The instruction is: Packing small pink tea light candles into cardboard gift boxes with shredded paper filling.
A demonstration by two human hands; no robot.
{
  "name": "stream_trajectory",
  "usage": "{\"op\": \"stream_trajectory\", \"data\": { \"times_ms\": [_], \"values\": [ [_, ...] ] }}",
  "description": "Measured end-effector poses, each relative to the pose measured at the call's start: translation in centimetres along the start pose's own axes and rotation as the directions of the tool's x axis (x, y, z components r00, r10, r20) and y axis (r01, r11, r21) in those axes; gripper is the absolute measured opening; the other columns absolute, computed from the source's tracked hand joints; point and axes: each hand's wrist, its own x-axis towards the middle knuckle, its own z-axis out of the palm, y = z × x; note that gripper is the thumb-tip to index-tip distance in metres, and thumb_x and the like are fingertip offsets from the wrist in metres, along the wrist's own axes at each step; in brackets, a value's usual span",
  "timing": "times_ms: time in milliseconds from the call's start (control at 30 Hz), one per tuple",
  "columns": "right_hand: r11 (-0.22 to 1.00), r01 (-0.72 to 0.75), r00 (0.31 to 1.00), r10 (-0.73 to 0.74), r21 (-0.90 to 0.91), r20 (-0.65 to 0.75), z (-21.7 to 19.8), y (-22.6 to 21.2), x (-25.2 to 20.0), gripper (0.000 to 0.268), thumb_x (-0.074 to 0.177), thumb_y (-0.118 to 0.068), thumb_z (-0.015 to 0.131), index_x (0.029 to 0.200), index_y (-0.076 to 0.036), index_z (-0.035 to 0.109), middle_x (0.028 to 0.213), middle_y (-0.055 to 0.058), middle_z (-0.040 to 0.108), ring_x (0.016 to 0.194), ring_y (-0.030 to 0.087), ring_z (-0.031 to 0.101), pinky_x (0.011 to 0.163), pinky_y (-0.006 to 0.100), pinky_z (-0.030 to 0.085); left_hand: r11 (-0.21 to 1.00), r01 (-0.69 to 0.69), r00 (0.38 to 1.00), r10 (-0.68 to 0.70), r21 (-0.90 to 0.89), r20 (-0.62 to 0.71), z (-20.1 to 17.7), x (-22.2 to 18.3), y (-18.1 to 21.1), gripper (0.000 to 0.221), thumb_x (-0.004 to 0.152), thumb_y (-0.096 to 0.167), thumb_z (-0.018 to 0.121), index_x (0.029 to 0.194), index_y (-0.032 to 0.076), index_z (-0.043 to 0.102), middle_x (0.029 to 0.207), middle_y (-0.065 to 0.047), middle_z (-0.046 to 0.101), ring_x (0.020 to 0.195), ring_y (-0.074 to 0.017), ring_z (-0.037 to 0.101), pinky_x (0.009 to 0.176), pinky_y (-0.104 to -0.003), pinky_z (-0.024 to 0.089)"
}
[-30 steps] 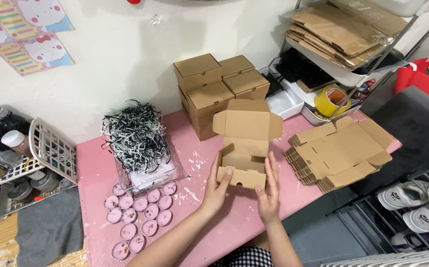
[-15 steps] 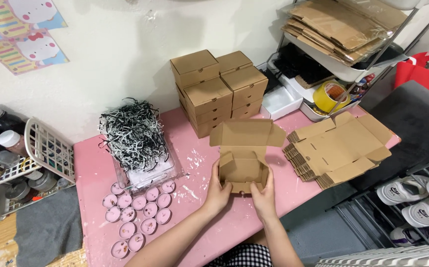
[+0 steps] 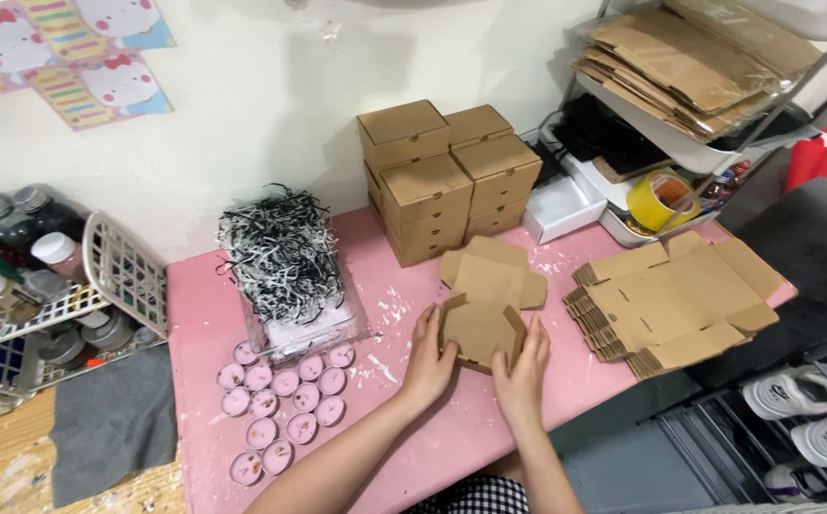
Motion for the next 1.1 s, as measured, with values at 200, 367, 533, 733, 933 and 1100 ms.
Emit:
{"op": "stream_trajectory", "data": {
  "times_ms": [200, 367, 533, 733, 933, 1100],
  "values": [
    [0.975, 0.171, 0.979, -0.184, -0.144, -0.083, -1.4, -9.4, 2.2, 0.058, 0.096, -0.017, 0.067, 0.147, -0.004, 0.044, 0.149, 0.026, 0.043, 0.139, 0.044, 0.042, 0.110, 0.049, 0.039, 0.954, 0.047, 0.970, -0.114, 0.295, 0.214, -8.1, 0.9, 8.5, 0.074, 0.098, 0.019, 0.063, 0.155, -0.005, 0.021, 0.164, -0.023, 0.017, 0.150, -0.0380, 0.017, 0.120, -0.048, 0.016],
    [0.903, 0.330, 0.851, -0.410, 0.274, 0.327, 4.3, -17.3, 5.9, 0.042, 0.090, -0.014, 0.068, 0.131, -0.010, 0.064, 0.142, 0.016, 0.056, 0.131, 0.034, 0.055, 0.103, 0.043, 0.053, 0.930, 0.084, 0.988, -0.030, 0.357, -0.155, -21.0, 2.1, 9.1, 0.040, 0.093, 0.006, 0.058, 0.132, 0.011, 0.062, 0.137, -0.014, 0.063, 0.124, -0.0319, 0.061, 0.101, -0.044, 0.050],
    [0.772, 0.546, 0.531, -0.620, 0.326, 0.578, 16.9, -20.0, 9.1, 0.057, 0.085, -0.021, 0.081, 0.137, -0.010, 0.060, 0.133, 0.018, 0.060, 0.121, 0.039, 0.060, 0.104, 0.044, 0.050, 0.763, 0.227, 0.943, -0.017, 0.605, -0.332, -28.0, 3.8, 2.7, 0.049, 0.087, -0.004, 0.056, 0.134, 0.011, 0.061, 0.127, -0.017, 0.064, 0.118, -0.0373, 0.062, 0.092, -0.049, 0.053],
    [0.805, 0.593, 0.486, -0.334, -0.024, 0.807, 25.3, -20.0, 10.2, 0.057, 0.072, -0.018, 0.086, 0.124, -0.011, 0.066, 0.125, 0.016, 0.064, 0.113, 0.035, 0.064, 0.092, 0.046, 0.053, 0.691, 0.144, 0.990, -0.107, 0.708, -0.096, -28.1, 5.1, 0.7, 0.077, 0.060, 0.004, 0.083, 0.132, 0.013, 0.059, 0.130, -0.017, 0.057, 0.117, -0.0383, 0.059, 0.090, -0.048, 0.054],
    [0.816, 0.432, 0.630, -0.577, 0.383, 0.519, 23.6, -18.6, 12.5, 0.022, 0.076, -0.006, 0.078, 0.098, -0.003, 0.077, 0.091, 0.019, 0.075, 0.084, 0.034, 0.075, 0.079, 0.041, 0.060, 0.601, 0.098, 0.994, -0.014, 0.794, -0.112, -26.0, 7.8, -4.2, 0.050, 0.070, 0.023, 0.085, 0.115, 0.009, 0.068, 0.116, -0.014, 0.068, 0.102, -0.0376, 0.068, 0.081, -0.048, 0.058],
    [0.864, 0.315, 0.684, -0.493, 0.392, 0.538, 18.0, -20.1, 12.7, 0.016, 0.082, -0.005, 0.075, 0.098, -0.002, 0.079, 0.088, 0.017, 0.077, 0.075, 0.026, 0.076, 0.071, 0.036, 0.060, 0.390, 0.179, 0.965, 0.111, 0.903, -0.239, -24.7, 10.2, -9.8, 0.013, 0.084, 0.006, 0.068, 0.076, 0.009, 0.078, 0.080, -0.015, 0.076, 0.076, -0.0321, 0.077, 0.063, -0.042, 0.062]
  ]
}}
